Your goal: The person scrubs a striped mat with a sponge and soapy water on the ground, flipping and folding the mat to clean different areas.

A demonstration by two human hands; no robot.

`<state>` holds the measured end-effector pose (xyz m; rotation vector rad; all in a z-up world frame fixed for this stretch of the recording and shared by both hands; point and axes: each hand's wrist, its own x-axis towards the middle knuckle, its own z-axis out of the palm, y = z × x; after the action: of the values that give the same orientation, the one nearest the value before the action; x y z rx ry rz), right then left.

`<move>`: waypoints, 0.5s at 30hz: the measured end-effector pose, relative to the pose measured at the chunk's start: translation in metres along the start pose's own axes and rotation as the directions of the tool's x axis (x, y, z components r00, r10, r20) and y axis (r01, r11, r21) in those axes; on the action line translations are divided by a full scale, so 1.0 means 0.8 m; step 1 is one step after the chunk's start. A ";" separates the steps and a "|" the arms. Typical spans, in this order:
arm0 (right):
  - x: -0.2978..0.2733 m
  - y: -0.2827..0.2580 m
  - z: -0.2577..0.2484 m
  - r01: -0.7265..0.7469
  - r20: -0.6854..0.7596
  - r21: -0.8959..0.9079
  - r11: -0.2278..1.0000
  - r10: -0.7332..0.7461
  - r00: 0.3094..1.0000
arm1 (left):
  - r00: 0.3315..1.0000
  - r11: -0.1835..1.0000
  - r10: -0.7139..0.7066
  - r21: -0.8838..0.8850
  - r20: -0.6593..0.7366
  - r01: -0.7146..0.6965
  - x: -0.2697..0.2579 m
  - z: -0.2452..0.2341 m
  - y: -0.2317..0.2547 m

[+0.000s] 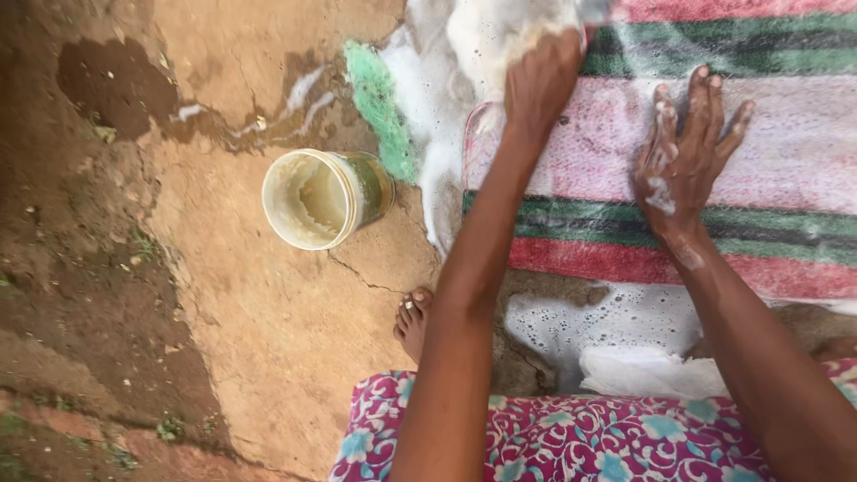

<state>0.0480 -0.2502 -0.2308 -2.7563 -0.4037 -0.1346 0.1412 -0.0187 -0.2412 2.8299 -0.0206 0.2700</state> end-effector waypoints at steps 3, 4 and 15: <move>0.001 -0.013 -0.014 -0.025 -0.019 -0.047 0.999 0.024 1.000 | 0.997 0.999 0.021 0.030 -0.069 -0.019 0.022 -0.007 -0.007; -0.009 -0.022 -0.027 -0.025 -0.015 0.022 0.999 0.025 1.000 | 0.999 0.999 0.040 0.008 -0.037 -0.039 0.005 -0.013 0.003; -0.006 -0.028 -0.034 -0.082 0.022 0.206 0.975 0.080 0.997 | 0.965 0.965 0.228 0.163 -0.131 -0.206 -0.052 0.020 -0.010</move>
<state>0.0355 -0.2408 -0.1986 -2.5649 -0.2903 -0.0502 0.1039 -0.0167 -0.2660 2.9476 -0.2929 0.5525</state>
